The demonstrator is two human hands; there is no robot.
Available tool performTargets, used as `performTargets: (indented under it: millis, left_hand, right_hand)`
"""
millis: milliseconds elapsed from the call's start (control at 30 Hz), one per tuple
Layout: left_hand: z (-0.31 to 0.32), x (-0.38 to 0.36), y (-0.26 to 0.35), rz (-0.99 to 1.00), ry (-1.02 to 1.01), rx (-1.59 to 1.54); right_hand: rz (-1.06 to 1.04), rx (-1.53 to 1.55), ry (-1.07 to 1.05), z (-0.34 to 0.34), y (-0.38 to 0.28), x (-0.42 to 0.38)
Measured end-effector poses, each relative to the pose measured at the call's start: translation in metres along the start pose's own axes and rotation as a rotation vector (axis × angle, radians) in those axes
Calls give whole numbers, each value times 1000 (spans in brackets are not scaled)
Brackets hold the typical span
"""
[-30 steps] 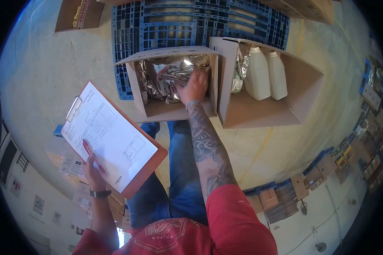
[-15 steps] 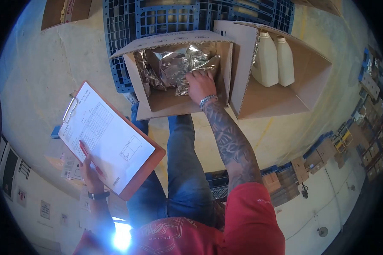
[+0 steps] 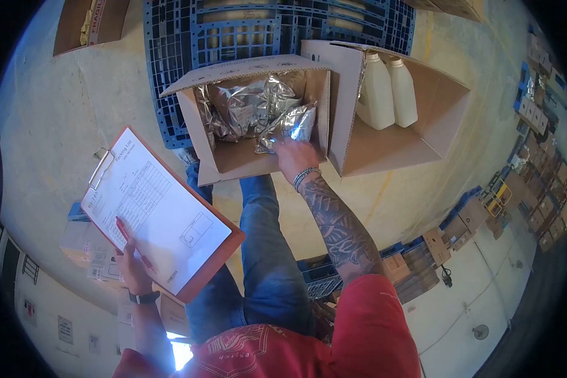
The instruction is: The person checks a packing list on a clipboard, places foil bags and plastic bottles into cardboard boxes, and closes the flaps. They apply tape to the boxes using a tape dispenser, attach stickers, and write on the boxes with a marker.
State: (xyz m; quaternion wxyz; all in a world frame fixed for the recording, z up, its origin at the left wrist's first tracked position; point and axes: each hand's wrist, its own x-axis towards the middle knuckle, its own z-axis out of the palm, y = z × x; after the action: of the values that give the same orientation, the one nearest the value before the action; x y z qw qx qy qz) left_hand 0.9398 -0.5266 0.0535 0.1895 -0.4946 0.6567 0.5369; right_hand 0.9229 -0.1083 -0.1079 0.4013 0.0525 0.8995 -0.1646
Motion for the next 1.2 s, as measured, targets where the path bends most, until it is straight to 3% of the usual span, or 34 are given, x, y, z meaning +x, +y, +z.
performTargets:
  millis: [67,200,267,367,433,500,567,700,767,867,933,967,1000,1133,1200]
  left_hand:
    - [-3,3,-2,-31,2,5]
    - [3,1,2,7,-49,-48]
    - [0,3,1,-7,-59,-45]
    - [-13,6,8,54,-40,65]
    - [-33,1,24,-21,-11,68]
    - [-48,0,32,57,-5,114]
    - [-55,-5,49,96,-42,80]
    - [-60,-7,63,137,-98,75]
    - [-39,-8,69,144,-67,90]
    - [-33,-11,66,144,-55,74]
    - [-36,-10,60,137,-88,47]
    - [-38,-10,56,136,-92,58]
    - [-39,-10,54,135,-97,70]
    - [-26,-14,56,130,-87,57]
    - [-23,-16,58,92,-98,61]
  right_hand:
    - [-117,-112,-25,10,6,1]
    - [-29,-80,-160,6,-17,0]
    - [-57,-4,124,14,-51,5]
    - [-85,88,336,40,-99,37]
    - [-85,68,429,49,-136,49]
    - [-236,582,-298,61,-176,55]
    - [-24,828,-73,79,-217,37]
    - [-171,576,35,81,-230,45]
    - [-247,512,-326,66,-226,72]
    - [-378,554,-367,36,-186,106]
    - [-212,271,-216,7,-148,111]
    - [-181,121,40,10,-124,106]
    - [-135,-164,163,7,-101,100]
    - [-55,-159,-119,13,-4,89]
    - [-103,-105,-129,8,18,57]
